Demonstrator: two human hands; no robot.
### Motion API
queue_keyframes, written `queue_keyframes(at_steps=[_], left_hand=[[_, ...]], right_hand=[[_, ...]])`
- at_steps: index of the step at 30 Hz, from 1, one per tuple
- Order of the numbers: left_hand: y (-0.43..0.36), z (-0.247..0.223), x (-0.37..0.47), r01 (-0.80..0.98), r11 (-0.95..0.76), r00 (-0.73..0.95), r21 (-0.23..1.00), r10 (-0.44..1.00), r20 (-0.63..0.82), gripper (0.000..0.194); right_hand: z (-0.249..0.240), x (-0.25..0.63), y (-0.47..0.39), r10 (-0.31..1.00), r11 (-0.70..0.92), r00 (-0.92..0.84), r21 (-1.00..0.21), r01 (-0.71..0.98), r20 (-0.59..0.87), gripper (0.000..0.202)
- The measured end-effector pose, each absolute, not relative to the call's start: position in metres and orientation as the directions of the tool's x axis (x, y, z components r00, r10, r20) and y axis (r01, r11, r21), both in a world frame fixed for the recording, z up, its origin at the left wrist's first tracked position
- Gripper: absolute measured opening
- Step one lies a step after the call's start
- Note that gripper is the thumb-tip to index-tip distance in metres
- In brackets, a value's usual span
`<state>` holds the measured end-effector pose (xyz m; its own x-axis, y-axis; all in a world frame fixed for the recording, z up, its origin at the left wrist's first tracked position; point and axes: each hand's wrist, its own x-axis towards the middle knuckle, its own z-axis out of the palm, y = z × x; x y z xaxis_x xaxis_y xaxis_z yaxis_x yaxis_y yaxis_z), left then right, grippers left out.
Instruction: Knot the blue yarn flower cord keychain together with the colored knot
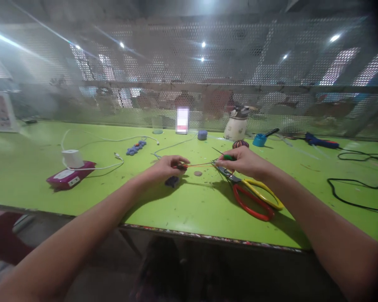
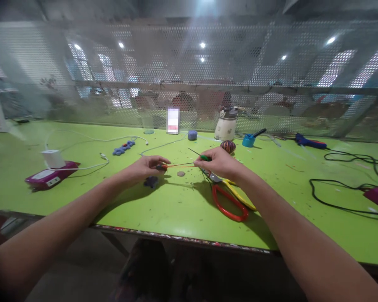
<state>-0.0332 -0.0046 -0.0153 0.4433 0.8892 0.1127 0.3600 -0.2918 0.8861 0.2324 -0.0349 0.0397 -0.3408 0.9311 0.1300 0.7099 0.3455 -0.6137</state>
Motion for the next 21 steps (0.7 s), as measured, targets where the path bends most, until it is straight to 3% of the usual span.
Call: queue_keyframes(at_steps=[4,7,9,14,18,21], left_hand=[[-0.009,-0.010,-0.034,0.679,-0.574,0.345,0.457,0.799,0.491,0.035],[-0.017,-0.010,-0.031,0.762,-0.606,0.379,0.229,0.704,0.601,0.039],[-0.023,-0.014,-0.028,0.757,-0.609,0.419,0.237,0.730,0.540,0.043],[-0.030,-0.025,-0.019,0.643,-0.623,0.543,0.446,0.781,0.308,0.054],[-0.032,-0.016,-0.023,0.573,-0.566,0.639,0.593,0.761,0.108,0.079],[-0.029,-0.003,-0.030,0.556,-0.529,0.684,0.641,0.729,0.009,0.071]], right_hand=[[0.042,0.232,-0.036,0.903,0.416,-0.402,-0.541,0.731,0.152,0.031],[0.041,0.231,-0.036,0.902,0.426,-0.393,-0.512,0.746,0.177,0.034],[0.040,0.232,-0.035,0.901,0.432,-0.374,-0.511,0.743,0.218,0.036],[0.040,0.239,-0.029,0.927,0.375,-0.280,-0.562,0.737,0.251,0.032],[0.040,0.247,-0.024,0.934,0.349,-0.245,-0.514,0.784,0.262,0.028],[0.039,0.250,-0.021,0.937,0.346,-0.257,-0.507,0.789,0.239,0.026]])
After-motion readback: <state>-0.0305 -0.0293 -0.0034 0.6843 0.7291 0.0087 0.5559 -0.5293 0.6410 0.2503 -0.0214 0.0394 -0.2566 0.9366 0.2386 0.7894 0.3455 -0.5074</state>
